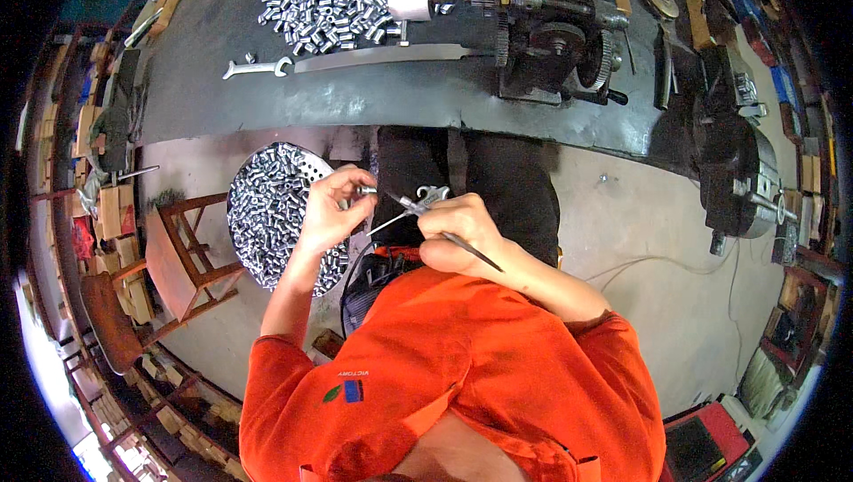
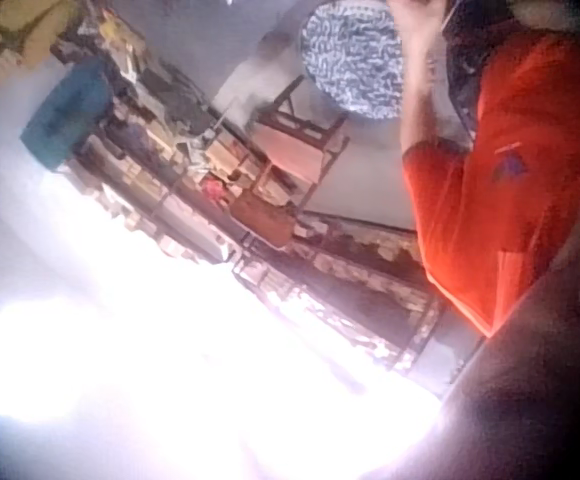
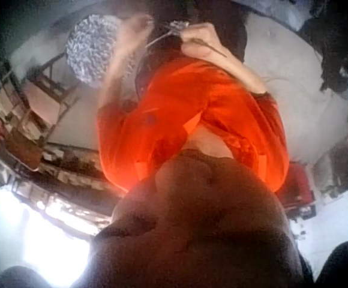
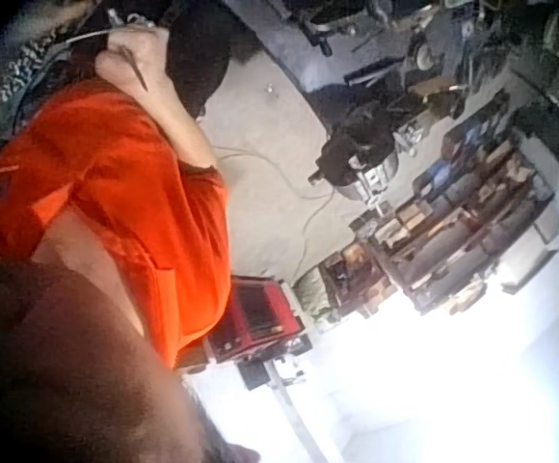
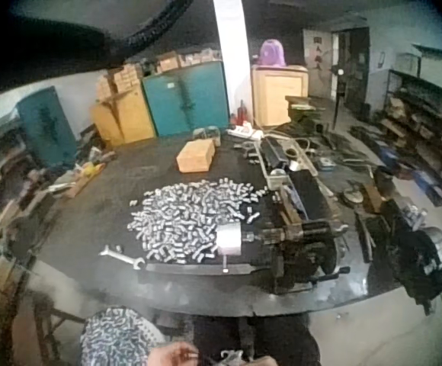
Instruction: The person repeatedly picks up small cylindrical metal parts from a pile on a workbench and measures them using a vernier caliper. The person holds the caliper in the right hand and the metal part in the left, adjusting the tool to measure the diameter before placing the part back into the pile.
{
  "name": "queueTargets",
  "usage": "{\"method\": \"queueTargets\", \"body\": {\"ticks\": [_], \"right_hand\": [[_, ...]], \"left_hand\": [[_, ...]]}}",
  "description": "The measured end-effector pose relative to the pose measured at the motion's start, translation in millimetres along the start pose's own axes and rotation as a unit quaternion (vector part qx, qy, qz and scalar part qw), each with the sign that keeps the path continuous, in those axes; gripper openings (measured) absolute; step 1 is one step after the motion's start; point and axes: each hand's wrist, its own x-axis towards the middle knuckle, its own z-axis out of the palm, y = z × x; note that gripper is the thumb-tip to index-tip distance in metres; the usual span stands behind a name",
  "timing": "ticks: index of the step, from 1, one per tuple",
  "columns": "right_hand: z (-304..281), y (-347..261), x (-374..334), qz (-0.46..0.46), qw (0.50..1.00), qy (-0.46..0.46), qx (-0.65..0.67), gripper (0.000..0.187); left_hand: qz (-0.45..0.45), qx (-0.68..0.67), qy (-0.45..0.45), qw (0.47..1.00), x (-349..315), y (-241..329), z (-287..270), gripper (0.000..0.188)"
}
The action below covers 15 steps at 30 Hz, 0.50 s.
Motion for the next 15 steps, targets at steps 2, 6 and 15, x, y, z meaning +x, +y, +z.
{"method": "queueTargets", "body": {"ticks": [2,6,15], "right_hand": [[-5,-11,3,-0.040,0.998,0.040,0.017,0.027],[-5,-22,7,-0.072,0.993,0.039,0.081,0.028],[13,7,10,-0.021,0.999,-0.040,-0.007,0.028]], "left_hand": [[0.066,0.199,0.089,0.974,3,4,-1,0.017],[0.105,0.249,0.097,0.958,1,-3,0,0.019],[0.184,0.268,0.067,0.943,3,5,15,0.025]]}}
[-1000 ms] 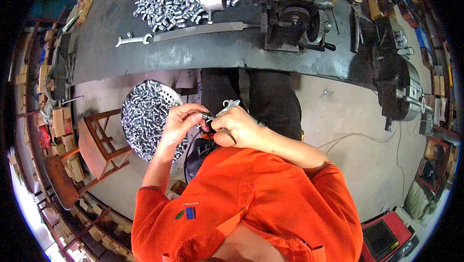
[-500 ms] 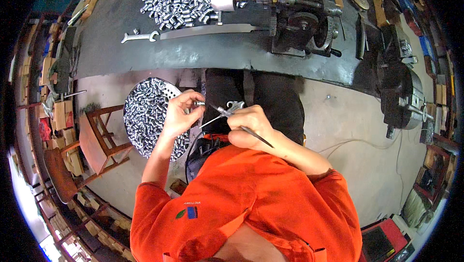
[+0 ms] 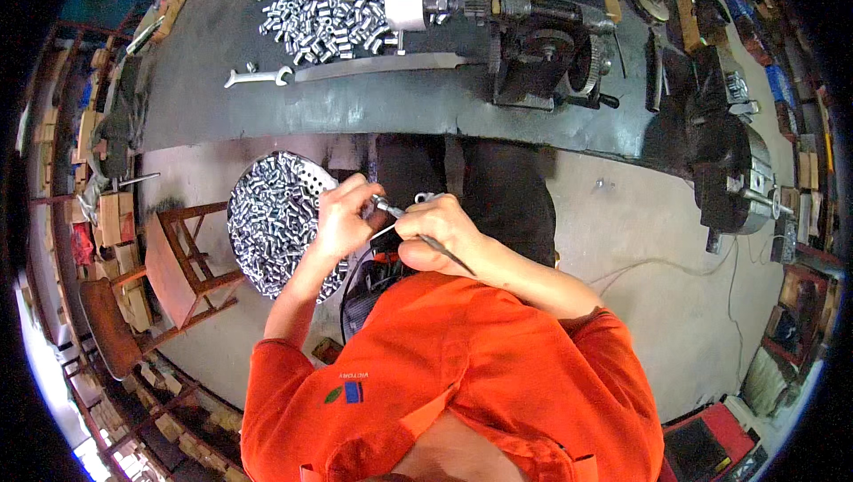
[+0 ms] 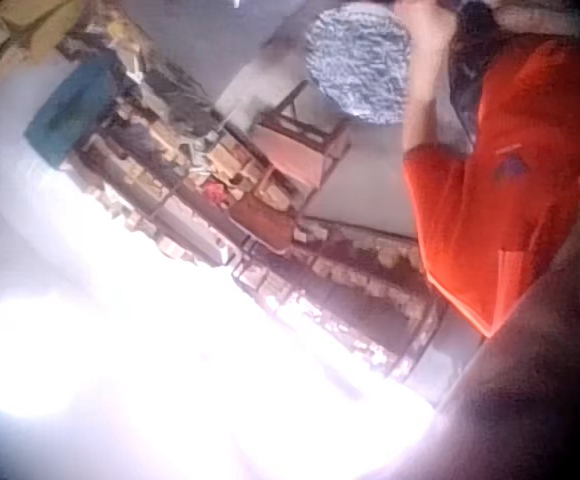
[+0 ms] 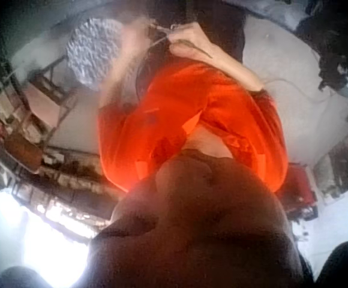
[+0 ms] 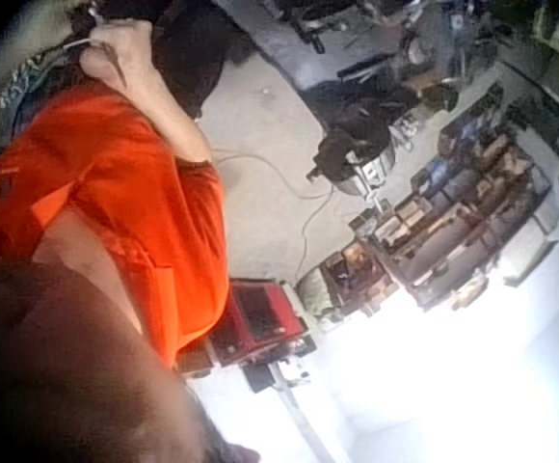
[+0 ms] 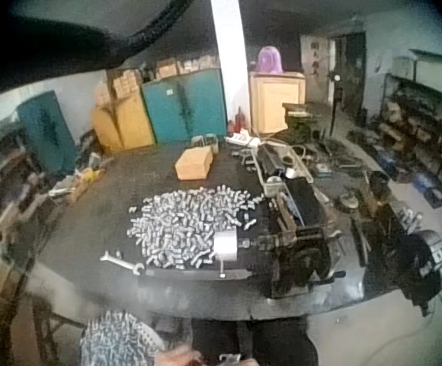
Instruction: The person repeatedly picks up small cylindrical metal parts from a pile on a workbench and measures them using a vernier caliper. The person holds the caliper in the right hand and the metal part in the left, adjusting the tool to measure the diameter before placing the part back into the pile.
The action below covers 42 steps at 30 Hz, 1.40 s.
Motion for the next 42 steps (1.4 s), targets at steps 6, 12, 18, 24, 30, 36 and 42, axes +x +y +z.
{"method": "queueTargets", "body": {"ticks": [6,12,18,24,30,36,42], "right_hand": [[-10,-4,-5,-0.091,0.988,0.070,-0.106,0.029],[-23,-19,-3,-0.120,0.976,0.154,-0.094,0.030],[-11,-15,-17,-0.071,0.988,0.123,-0.061,0.030],[-4,-10,-17,-0.073,0.991,0.112,-0.031,0.031],[1,-11,-9,-0.063,0.995,0.077,-0.011,0.030],[4,-9,-13,-0.032,0.998,0.060,0.001,0.033],[8,-11,-12,-0.034,0.995,0.091,-0.012,0.026]], "left_hand": [[0.039,0.042,0.005,0.998,25,-10,-2,0.023],[-0.051,0.064,0.075,0.994,124,-42,-36,0.022],[-0.010,-0.351,0.159,0.923,183,-33,-87,0.043],[-0.220,-0.193,0.217,0.931,57,-73,-106,0.025],[-0.403,-0.250,0.151,0.868,-75,-206,-44,0.039],[-0.373,0.166,0.073,0.910,-69,-256,-12,0.044],[-0.346,0.303,0.021,0.888,-60,-273,5,0.027]]}}
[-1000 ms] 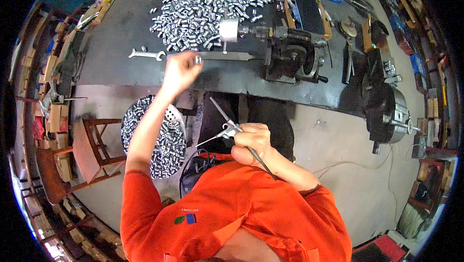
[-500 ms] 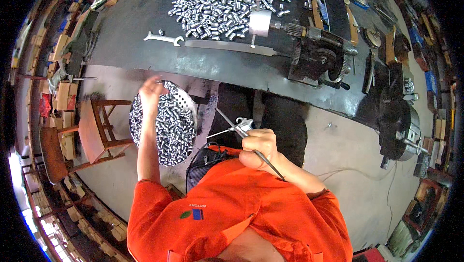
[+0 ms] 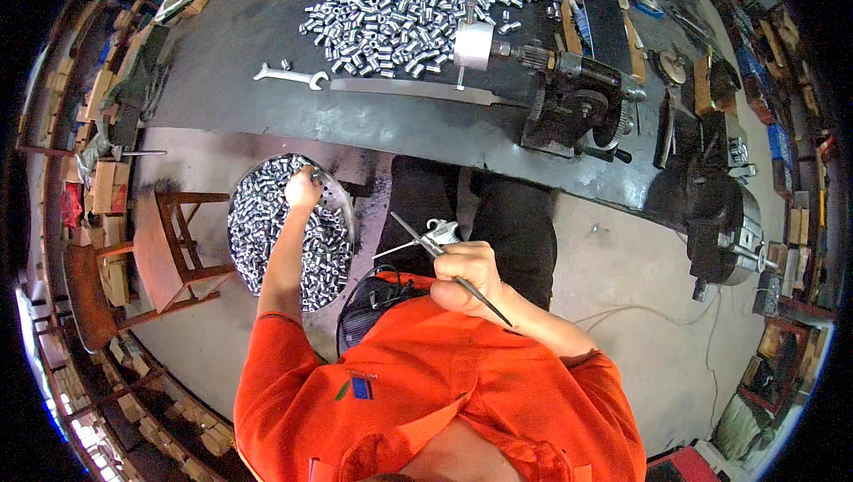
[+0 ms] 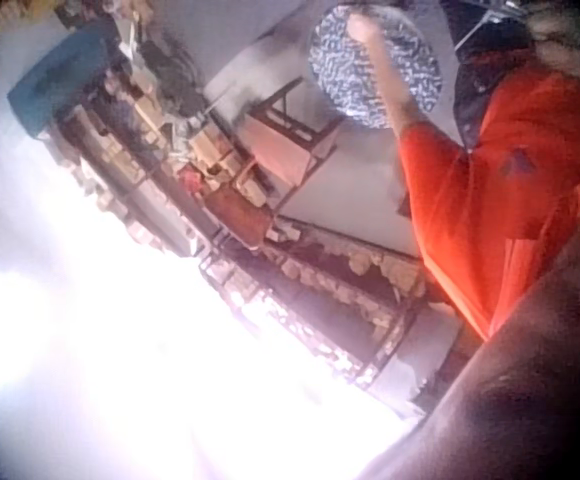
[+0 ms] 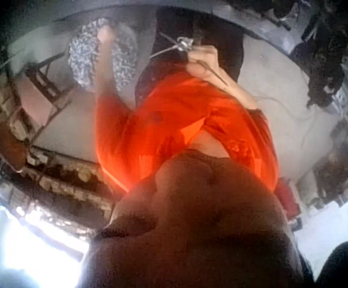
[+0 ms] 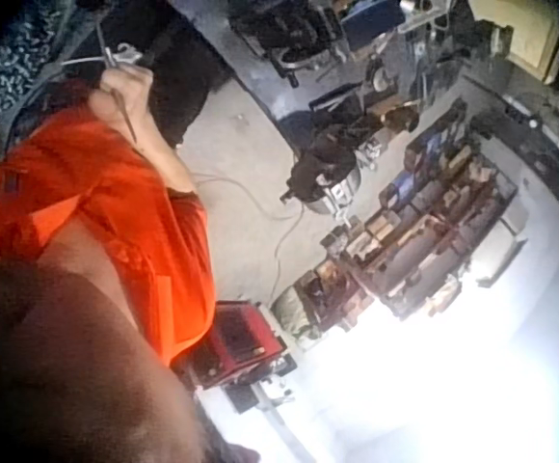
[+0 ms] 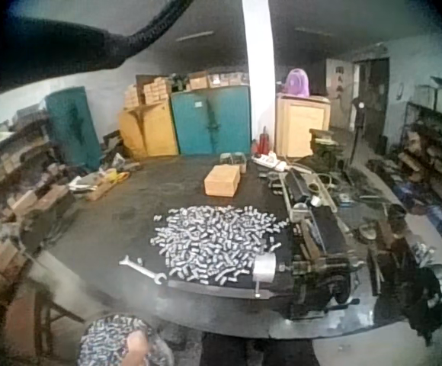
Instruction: The person repeatedly picks up small cylindrical metal parts from a pile on a workbench and measures them using a vernier caliper. The person holds the caliper in the right hand and the metal part in the left, adjusting the tool to measure the diameter before placing the part back into the pile.
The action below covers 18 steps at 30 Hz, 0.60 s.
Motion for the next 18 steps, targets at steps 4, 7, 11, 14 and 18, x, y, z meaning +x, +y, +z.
{"method": "queueTargets", "body": {"ticks": [4,7,11,14,18], "right_hand": [[2,0,-1,0.000,1.000,0.009,0.002,0.026],[3,3,-3,0.006,1.000,0.015,-0.011,0.025],[2,1,-1,0.027,0.999,-0.022,0.006,0.025],[2,1,1,0.022,0.999,-0.026,0.011,0.024],[2,1,2,0.036,0.998,-0.044,0.011,0.023]], "left_hand": [[-0.004,-0.068,0.005,0.998,-1,-10,-1,0.027],[-0.140,-0.460,-0.036,0.876,-10,6,-31,0.022],[-0.140,-0.723,-0.050,0.675,-49,28,-87,0.019],[-0.099,-0.789,-0.121,0.594,-78,53,-105,0.019],[-0.032,-0.770,-0.218,0.599,-103,114,-137,0.018]]}}
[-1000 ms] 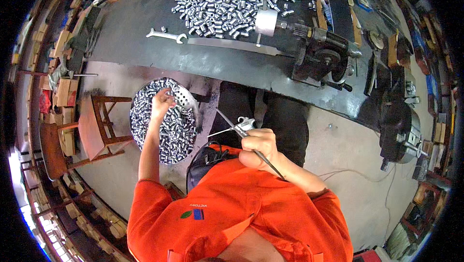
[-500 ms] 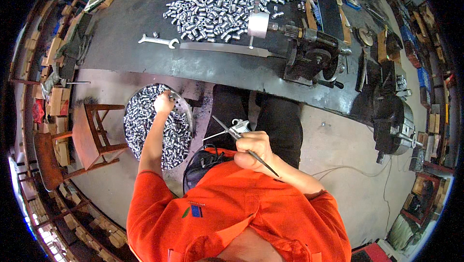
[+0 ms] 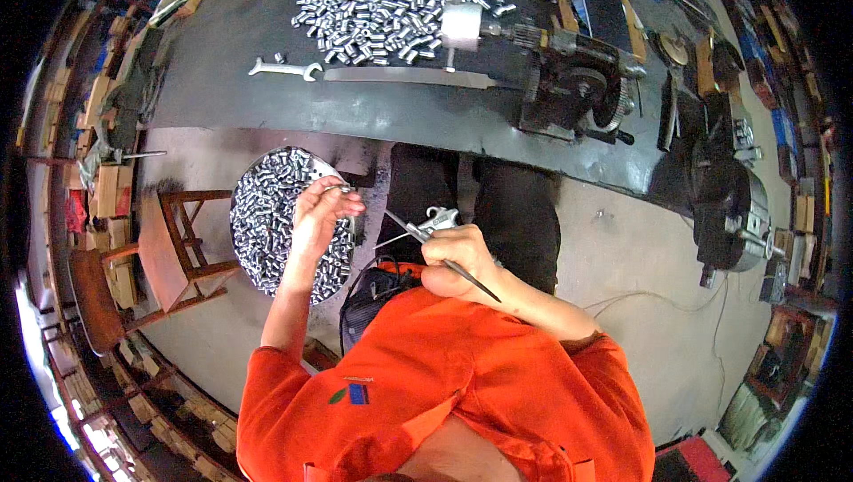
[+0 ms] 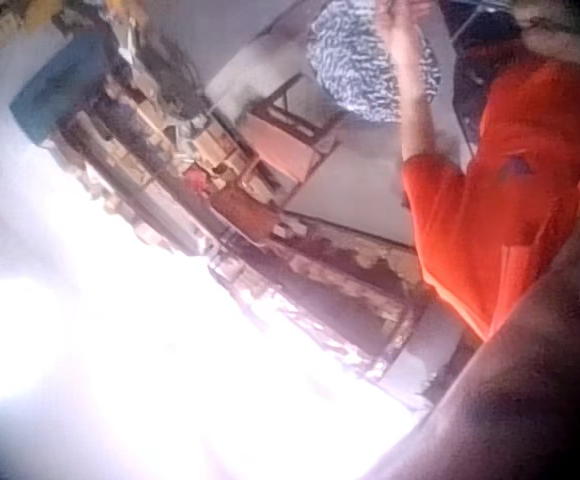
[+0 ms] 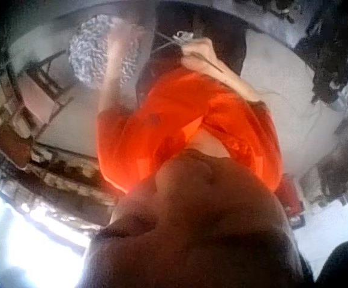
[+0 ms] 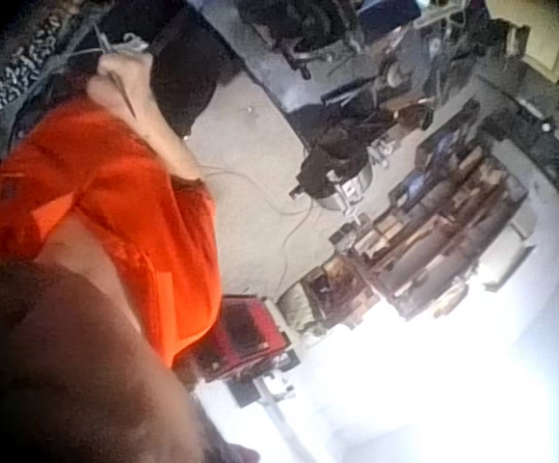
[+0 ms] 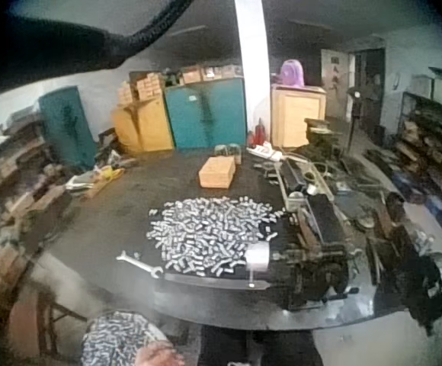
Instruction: The person repeatedly picks up small cylindrical metal parts from a pile on a workbench and measures them using a vernier caliper. The person holds the caliper in the right hand and the metal part in the left, adjusting the tool to measure the diameter before placing the part back into the pile.
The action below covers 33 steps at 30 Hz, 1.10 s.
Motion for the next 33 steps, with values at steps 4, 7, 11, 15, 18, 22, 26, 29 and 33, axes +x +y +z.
{"method": "queueTargets", "body": {"ticks": [4,7,11,15,18,22,26,29,33], "right_hand": [[-3,4,-1,0.011,1.000,-0.018,-0.002,0.023],[-4,7,-2,0.024,0.999,-0.028,0.006,0.024],[-7,10,1,0.013,0.998,-0.057,0.031,0.026],[-6,12,1,0.026,0.996,-0.084,0.019,0.025],[-9,11,2,0.055,0.994,-0.090,0.027,0.023],[-11,10,1,0.099,0.988,-0.093,0.075,0.020],[-8,14,-1,0.068,0.995,-0.058,0.040,0.022],[-7,14,-2,0.049,0.997,-0.047,0.021,0.023],[-7,13,0,0.038,0.998,-0.049,0.028,0.024]], "left_hand": [[0.023,0.181,-0.055,0.982,-6,11,44,0.022],[0.062,0.283,-0.074,0.954,-11,19,67,0.020],[0.195,0.442,-0.117,0.868,-13,27,88,0.022],[0.231,0.478,-0.176,0.829,-17,28,100,0.024],[0.281,0.548,-0.206,0.760,-14,26,99,0.025],[0.304,0.560,-0.215,0.740,-13,27,104,0.027],[0.265,0.516,-0.222,0.784,-10,27,106,0.026],[0.164,0.413,-0.256,0.859,-3,28,99,0.023],[-0.071,0.188,-0.233,0.952,-8,18,91,0.022]]}}
